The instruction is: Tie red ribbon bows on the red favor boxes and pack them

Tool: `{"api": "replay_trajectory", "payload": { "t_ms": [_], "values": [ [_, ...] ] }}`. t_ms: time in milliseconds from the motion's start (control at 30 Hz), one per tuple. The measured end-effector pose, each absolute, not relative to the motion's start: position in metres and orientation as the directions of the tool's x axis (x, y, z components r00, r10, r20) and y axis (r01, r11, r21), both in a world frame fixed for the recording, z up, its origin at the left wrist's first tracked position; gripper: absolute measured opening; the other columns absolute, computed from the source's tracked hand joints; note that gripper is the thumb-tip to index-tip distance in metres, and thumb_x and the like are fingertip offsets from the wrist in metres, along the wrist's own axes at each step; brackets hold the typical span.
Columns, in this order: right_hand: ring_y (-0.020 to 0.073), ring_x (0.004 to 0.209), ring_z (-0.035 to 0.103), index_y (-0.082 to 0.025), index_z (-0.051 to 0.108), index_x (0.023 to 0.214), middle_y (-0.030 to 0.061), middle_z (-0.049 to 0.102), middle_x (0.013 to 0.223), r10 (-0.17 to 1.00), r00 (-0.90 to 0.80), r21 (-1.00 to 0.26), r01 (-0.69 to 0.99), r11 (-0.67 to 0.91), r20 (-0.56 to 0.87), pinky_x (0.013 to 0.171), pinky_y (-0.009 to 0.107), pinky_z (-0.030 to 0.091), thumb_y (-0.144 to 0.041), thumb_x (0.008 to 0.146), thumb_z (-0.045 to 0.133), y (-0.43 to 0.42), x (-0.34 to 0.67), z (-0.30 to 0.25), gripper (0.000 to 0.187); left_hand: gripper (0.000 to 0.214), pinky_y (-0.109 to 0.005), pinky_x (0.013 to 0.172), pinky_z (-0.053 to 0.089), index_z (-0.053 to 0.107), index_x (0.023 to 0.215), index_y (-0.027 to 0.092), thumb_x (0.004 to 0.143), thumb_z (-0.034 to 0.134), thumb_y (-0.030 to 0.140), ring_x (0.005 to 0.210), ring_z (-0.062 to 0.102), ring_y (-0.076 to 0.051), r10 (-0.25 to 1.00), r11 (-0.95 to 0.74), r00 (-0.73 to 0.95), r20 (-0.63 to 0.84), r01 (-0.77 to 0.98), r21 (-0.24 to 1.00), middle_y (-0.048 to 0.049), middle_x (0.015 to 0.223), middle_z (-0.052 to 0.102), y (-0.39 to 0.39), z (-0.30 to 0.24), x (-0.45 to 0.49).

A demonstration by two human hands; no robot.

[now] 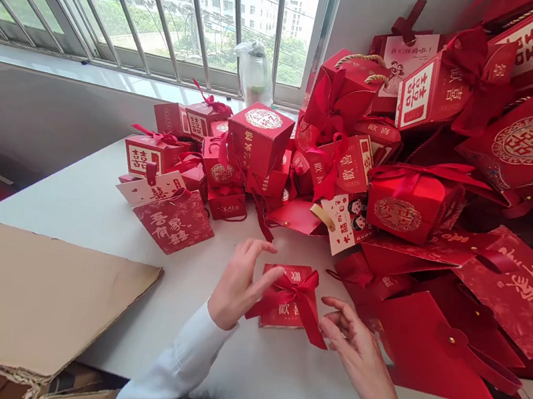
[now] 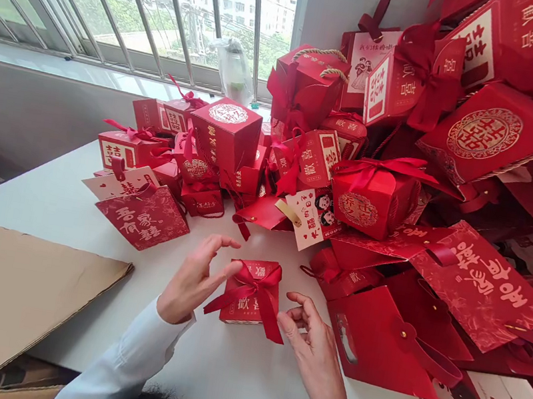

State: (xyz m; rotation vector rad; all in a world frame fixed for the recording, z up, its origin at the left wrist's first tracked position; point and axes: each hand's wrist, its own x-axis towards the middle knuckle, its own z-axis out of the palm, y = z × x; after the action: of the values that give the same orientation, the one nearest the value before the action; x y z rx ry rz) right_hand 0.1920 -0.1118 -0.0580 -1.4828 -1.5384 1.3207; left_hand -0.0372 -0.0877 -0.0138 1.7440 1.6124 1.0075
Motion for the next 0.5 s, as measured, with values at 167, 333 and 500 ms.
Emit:
{"api": "replay_trajectory", "payload": {
  "t_ms": [167, 333, 500],
  "values": [
    [0.0215, 0.083, 0.062, -0.021, 0.063, 0.106, 0.0054, 0.066, 0.084, 0.968, -0.172, -0.923, 0.369, -0.111, -0.185, 0.069, 0.030, 0.049, -0.056, 0.088, 0.041, -0.099, 0.199, -0.075, 0.045, 0.091, -0.061, 0.101, 0.033, 0.045, 0.126, 0.023, 0.049, 0.087, 0.043, 0.130, 0.027, -0.041, 0.940, -0.337, 0.317, 0.129, 0.794, 0.506, -0.0177, 0.135, 0.040, -0.104, 0.007, -0.014],
    [0.0249, 0.085, 0.064, -0.022, 0.065, 0.094, 0.0069, 0.070, 0.094, 0.954, -0.271, -0.865, 0.501, 0.026, -0.128, 0.074, 0.034, 0.048, -0.047, 0.084, 0.047, -0.093, 0.193, -0.088, 0.033, 0.117, -0.074, 0.090, 0.031, 0.029, 0.140, 0.021, 0.041, 0.091, 0.028, 0.111, 0.046, -0.040, 0.935, -0.298, 0.337, -0.107, 0.914, 0.274, -0.0195, 0.122, 0.049, -0.098, 0.000, 0.010],
    [0.0269, 0.070, 0.067, -0.022, 0.064, 0.093, 0.0062, 0.072, 0.081, 0.941, -0.319, -0.816, 0.570, 0.097, -0.111, 0.061, 0.034, 0.049, -0.046, 0.075, 0.049, -0.089, 0.195, -0.101, 0.033, 0.103, -0.062, 0.082, 0.043, 0.032, 0.139, 0.017, 0.053, 0.082, 0.042, 0.094, 0.052, -0.034, 0.956, -0.227, 0.268, -0.117, 0.932, 0.284, -0.0173, 0.110, 0.051, -0.102, 0.004, 0.013]
  ]
}}
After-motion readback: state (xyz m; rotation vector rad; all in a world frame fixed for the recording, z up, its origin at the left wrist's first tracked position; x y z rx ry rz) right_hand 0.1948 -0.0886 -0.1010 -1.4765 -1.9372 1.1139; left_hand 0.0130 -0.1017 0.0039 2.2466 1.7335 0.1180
